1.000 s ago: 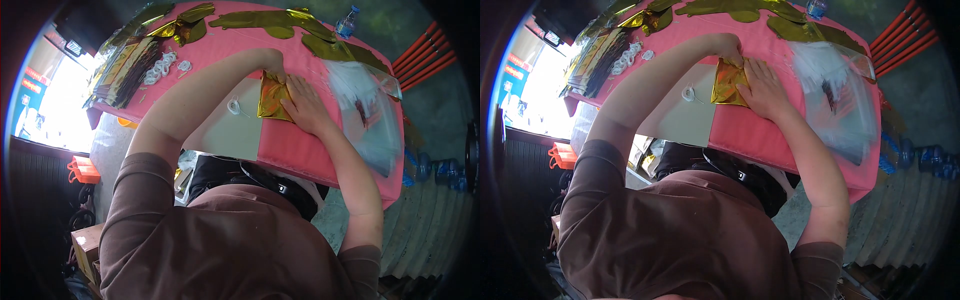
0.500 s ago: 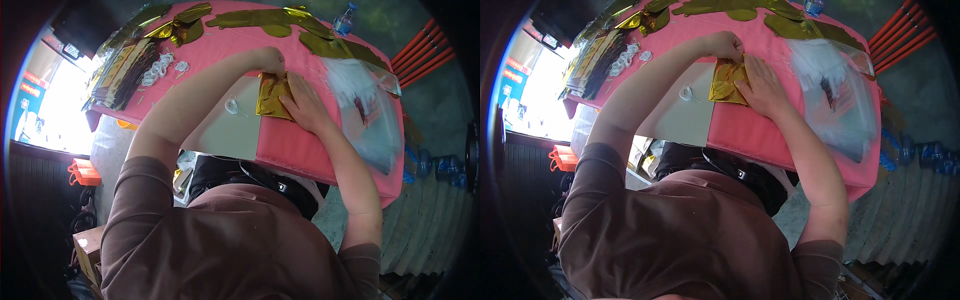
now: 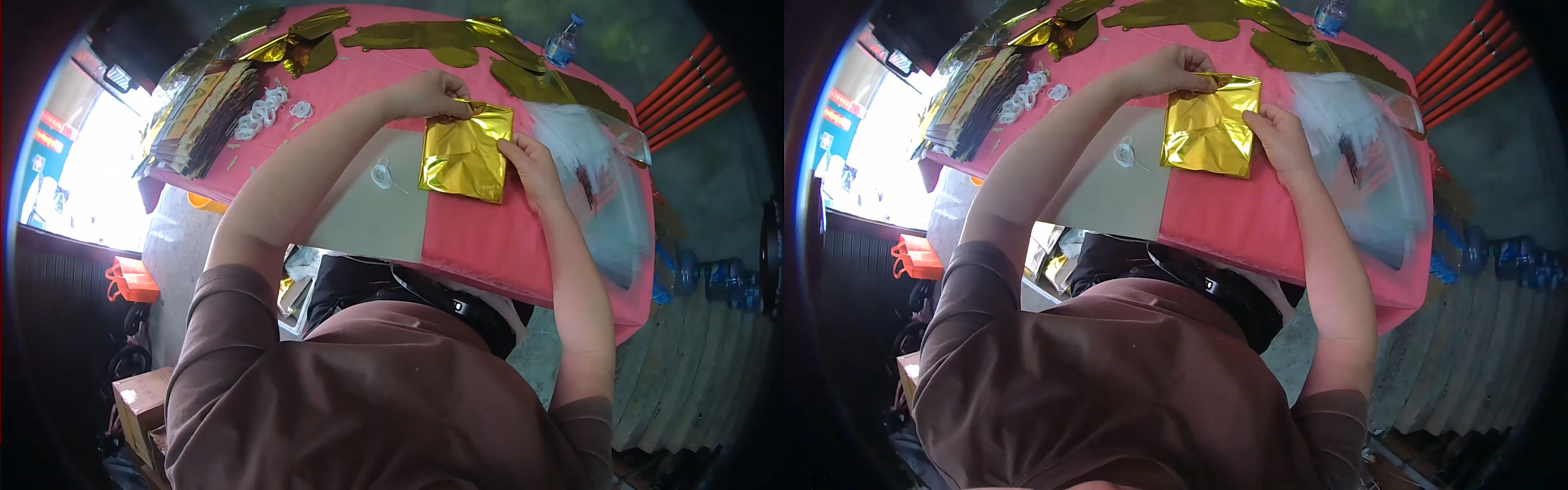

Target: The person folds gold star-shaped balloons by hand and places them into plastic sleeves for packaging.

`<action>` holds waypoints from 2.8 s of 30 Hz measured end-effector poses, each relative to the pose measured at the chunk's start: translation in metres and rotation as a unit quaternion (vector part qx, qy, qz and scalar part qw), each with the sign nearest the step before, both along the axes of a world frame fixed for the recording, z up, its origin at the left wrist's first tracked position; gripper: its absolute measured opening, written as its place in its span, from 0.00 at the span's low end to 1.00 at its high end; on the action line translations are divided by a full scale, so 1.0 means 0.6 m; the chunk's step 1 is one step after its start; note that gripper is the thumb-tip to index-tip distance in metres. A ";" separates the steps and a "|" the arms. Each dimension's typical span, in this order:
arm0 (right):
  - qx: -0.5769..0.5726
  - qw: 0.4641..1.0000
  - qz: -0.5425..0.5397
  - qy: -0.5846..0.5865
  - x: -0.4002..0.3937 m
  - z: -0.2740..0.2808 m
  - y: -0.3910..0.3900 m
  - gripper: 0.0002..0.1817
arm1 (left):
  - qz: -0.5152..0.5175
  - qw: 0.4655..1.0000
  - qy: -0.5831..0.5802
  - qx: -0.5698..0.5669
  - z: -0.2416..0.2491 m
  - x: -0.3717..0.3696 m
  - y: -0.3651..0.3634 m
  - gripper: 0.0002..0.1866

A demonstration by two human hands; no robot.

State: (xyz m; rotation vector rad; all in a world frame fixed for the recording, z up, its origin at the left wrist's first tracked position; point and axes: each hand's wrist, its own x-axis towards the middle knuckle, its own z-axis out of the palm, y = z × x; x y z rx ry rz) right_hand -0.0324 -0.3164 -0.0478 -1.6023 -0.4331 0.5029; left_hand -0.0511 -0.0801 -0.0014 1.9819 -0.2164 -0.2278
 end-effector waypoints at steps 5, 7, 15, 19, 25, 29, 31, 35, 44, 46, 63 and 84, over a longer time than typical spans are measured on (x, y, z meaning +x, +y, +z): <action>0.071 0.997 -0.006 -0.023 -0.007 0.009 -0.002 0.04 | 0.050 0.990 -0.128 0.044 0.005 -0.038 0.004 0.15; 0.078 0.996 -0.008 -0.037 -0.008 0.012 -0.006 0.04 | 0.114 0.971 -0.194 0.077 0.000 -0.071 0.014 0.17; 0.181 0.977 -0.084 -0.073 0.000 0.045 -0.029 0.03 | 0.010 0.891 -0.201 0.407 -0.033 -0.269 0.059 0.28; 0.274 0.956 -0.101 -0.001 0.025 0.042 -0.046 0.03 | 0.022 0.897 -0.206 0.390 -0.069 -0.257 0.014 0.30; 0.288 0.951 -0.109 0.014 0.025 0.029 -0.050 0.04 | -0.003 0.880 -0.274 0.387 -0.088 -0.160 -0.049 0.33; 0.282 0.952 -0.115 0.046 0.018 0.028 -0.053 0.05 | 0.018 0.914 -0.286 0.288 -0.087 -0.138 -0.051 0.32; 0.248 0.960 -0.105 0.077 0.011 0.025 -0.058 0.05 | 0.036 0.928 -0.300 0.219 -0.082 -0.139 -0.033 0.31; 0.201 0.970 -0.055 0.126 -0.025 0.017 -0.032 0.06 | 0.186 0.967 -0.174 -0.009 -0.073 -0.132 0.008 0.27; -0.034 0.998 -0.038 0.041 -0.058 0.018 -0.001 0.06 | 0.127 0.951 -0.277 0.056 -0.065 -0.149 -0.012 0.19; -0.040 0.997 -0.047 0.048 -0.064 0.021 0.004 0.06 | 0.072 0.960 -0.262 0.072 -0.064 -0.156 -0.030 0.17; -0.347 0.934 0.030 -0.082 -0.061 0.066 0.003 0.24 | -0.052 0.887 -0.309 0.340 -0.077 -0.165 -0.058 0.32; -0.361 0.823 0.133 -0.418 -0.144 0.030 -0.064 0.32 | -0.065 0.880 -0.294 0.369 -0.074 -0.167 -0.056 0.37</action>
